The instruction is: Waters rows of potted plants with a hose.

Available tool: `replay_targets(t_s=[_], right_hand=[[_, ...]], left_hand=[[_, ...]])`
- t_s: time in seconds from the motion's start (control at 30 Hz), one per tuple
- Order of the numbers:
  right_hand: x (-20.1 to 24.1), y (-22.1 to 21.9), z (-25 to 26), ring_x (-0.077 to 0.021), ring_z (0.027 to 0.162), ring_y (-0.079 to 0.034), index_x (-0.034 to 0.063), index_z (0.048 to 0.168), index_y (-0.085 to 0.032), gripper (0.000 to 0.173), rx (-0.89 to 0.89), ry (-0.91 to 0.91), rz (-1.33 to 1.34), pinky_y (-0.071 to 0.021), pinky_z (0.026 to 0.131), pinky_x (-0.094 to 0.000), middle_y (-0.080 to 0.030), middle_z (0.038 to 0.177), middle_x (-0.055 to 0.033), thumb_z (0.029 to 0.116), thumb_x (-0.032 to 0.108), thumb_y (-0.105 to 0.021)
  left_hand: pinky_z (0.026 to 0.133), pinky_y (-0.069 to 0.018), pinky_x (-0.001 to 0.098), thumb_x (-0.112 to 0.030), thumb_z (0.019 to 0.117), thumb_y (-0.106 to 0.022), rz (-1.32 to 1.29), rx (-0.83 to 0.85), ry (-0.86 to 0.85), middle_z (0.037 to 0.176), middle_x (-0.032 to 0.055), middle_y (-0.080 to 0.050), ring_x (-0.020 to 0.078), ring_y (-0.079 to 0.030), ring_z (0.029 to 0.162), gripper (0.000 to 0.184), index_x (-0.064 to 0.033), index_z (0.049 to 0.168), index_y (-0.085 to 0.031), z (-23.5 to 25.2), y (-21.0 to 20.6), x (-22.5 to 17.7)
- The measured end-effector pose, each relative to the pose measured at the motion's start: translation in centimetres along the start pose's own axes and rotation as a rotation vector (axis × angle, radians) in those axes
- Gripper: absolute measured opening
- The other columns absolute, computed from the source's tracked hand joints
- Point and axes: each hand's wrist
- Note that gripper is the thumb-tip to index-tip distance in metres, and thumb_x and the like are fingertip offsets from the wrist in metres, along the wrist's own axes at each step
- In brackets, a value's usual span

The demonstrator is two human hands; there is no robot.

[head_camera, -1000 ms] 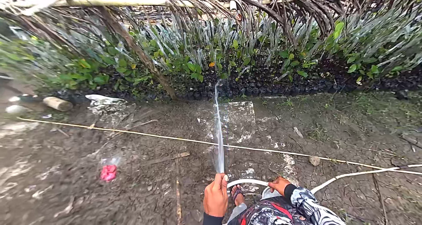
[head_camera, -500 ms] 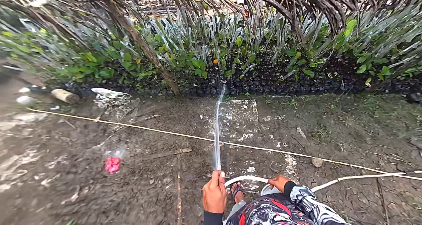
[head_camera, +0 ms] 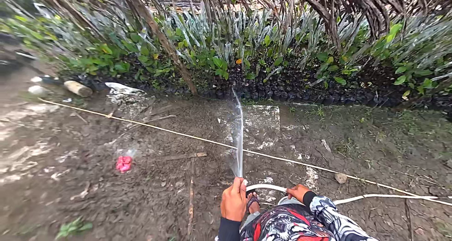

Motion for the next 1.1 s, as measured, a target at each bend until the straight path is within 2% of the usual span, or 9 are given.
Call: replay_targets(t_s=[0.27, 0.4, 0.57, 0.63, 0.7, 0.8, 0.93, 1.03, 1.1], right_hand=[[0.2, -0.2, 1.0, -0.0321, 0.119, -0.064, 0.0098, 0.113, -0.078, 0.052, -0.022, 0.015, 0.003, -0.0429, 0.107, -0.0553, -0.072, 0.121, -0.0166, 0.1070, 0.052, -0.048], [0.1, -0.1, 1.1, -0.0341, 0.123, -0.063, 0.0108, 0.114, -0.078, 0.054, -0.027, 0.019, -0.025, -0.0426, 0.109, -0.0572, -0.072, 0.123, -0.0170, 0.1051, 0.055, -0.049], [0.6, -0.1, 0.8, -0.0331, 0.116, -0.064, 0.0075, 0.114, -0.077, 0.053, -0.039, 0.015, 0.015, -0.0441, 0.106, -0.0540, -0.072, 0.120, -0.0181, 0.1067, 0.052, -0.050], [0.9, -0.2, 0.2, -0.0342, 0.119, -0.063, 0.0060, 0.115, -0.077, 0.052, -0.032, 0.018, 0.012, -0.0428, 0.107, -0.0548, -0.071, 0.122, -0.0197, 0.1075, 0.050, -0.049], [0.5, -0.4, 0.5, -0.0357, 0.119, -0.063, 0.0054, 0.115, -0.076, 0.052, -0.032, 0.034, 0.001, -0.0425, 0.108, -0.0560, -0.071, 0.122, -0.0210, 0.1081, 0.048, -0.049], [-0.4, -0.7, 1.2, -0.0358, 0.111, -0.064, 0.0065, 0.113, -0.077, 0.052, -0.045, 0.045, -0.012, -0.0445, 0.103, -0.0555, -0.071, 0.116, -0.0215, 0.1087, 0.049, -0.047], [-1.1, -0.9, 2.0, -0.0338, 0.103, -0.066, 0.0099, 0.108, -0.079, 0.051, -0.068, 0.029, -0.003, -0.0469, 0.097, -0.0554, -0.073, 0.108, -0.0192, 0.1076, 0.051, -0.049], [-0.1, -0.5, 1.3, -0.0310, 0.098, -0.064, 0.0080, 0.109, -0.078, 0.051, -0.059, 0.015, 0.005, -0.0465, 0.094, -0.0526, -0.071, 0.107, -0.0193, 0.1083, 0.050, -0.048], [0.8, -0.1, 0.7, -0.0319, 0.104, -0.064, 0.0078, 0.112, -0.077, 0.051, -0.048, 0.008, -0.012, -0.0453, 0.099, -0.0527, -0.071, 0.112, -0.0198, 0.1085, 0.049, -0.048]], left_hand=[[0.055, -0.0564, 0.0475, -0.034, 0.1039, -0.048, 0.008, 0.008, 0.046, 0.065, 0.0080, -0.067, 0.0263, -0.069, 0.059, 0.037, -0.0081, 0.103, -0.074, 0.4, 0.2, 0.4], [0.055, -0.0564, 0.0477, -0.034, 0.1039, -0.049, 0.006, 0.002, 0.046, 0.064, 0.0081, -0.067, 0.0262, -0.069, 0.058, 0.036, -0.0073, 0.103, -0.074, 0.7, 0.1, 0.4], [0.056, -0.0565, 0.0485, -0.033, 0.1042, -0.049, 0.006, 0.051, 0.043, 0.065, 0.0091, -0.067, 0.0274, -0.069, 0.059, 0.035, -0.0074, 0.104, -0.074, 1.0, 0.2, 0.0], [0.059, -0.0573, 0.0505, -0.031, 0.1048, -0.050, -0.005, 0.077, 0.070, 0.068, 0.0108, -0.069, 0.0294, -0.070, 0.062, 0.034, -0.0062, 0.106, -0.073, 1.1, 0.3, -0.1], [0.067, -0.0583, 0.0530, -0.032, 0.1065, -0.049, -0.032, 0.183, 0.096, 0.075, 0.0136, -0.071, 0.0324, -0.072, 0.070, 0.036, -0.0059, 0.111, -0.073, 1.3, 0.6, -0.4], [0.074, -0.0585, 0.0528, -0.034, 0.1078, -0.046, -0.065, 0.300, 0.066, 0.081, 0.0143, -0.073, 0.0326, -0.073, 0.078, 0.037, -0.0073, 0.114, -0.071, 1.8, 0.8, -0.7], [0.069, -0.0581, 0.0516, -0.033, 0.1076, -0.047, -0.073, 0.205, 0.085, 0.076, 0.0127, -0.071, 0.0307, -0.072, 0.072, 0.036, -0.0070, 0.111, -0.072, 2.0, 0.8, -0.3], [0.068, -0.0580, 0.0513, -0.033, 0.1075, -0.047, -0.072, 0.225, 0.062, 0.076, 0.0127, -0.070, 0.0308, -0.072, 0.072, 0.036, -0.0068, 0.109, -0.071, 1.8, 1.0, -0.3], [0.067, -0.0582, 0.0508, -0.032, 0.1071, -0.048, -0.076, 0.214, 0.027, 0.074, 0.0122, -0.070, 0.0300, -0.072, 0.071, 0.035, -0.0068, 0.108, -0.072, 1.7, 1.1, 0.0]])
Point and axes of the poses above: each hand's wrist, its own z-axis towards the middle knuckle, its own y-axis out of the back of the hand, x = y × z
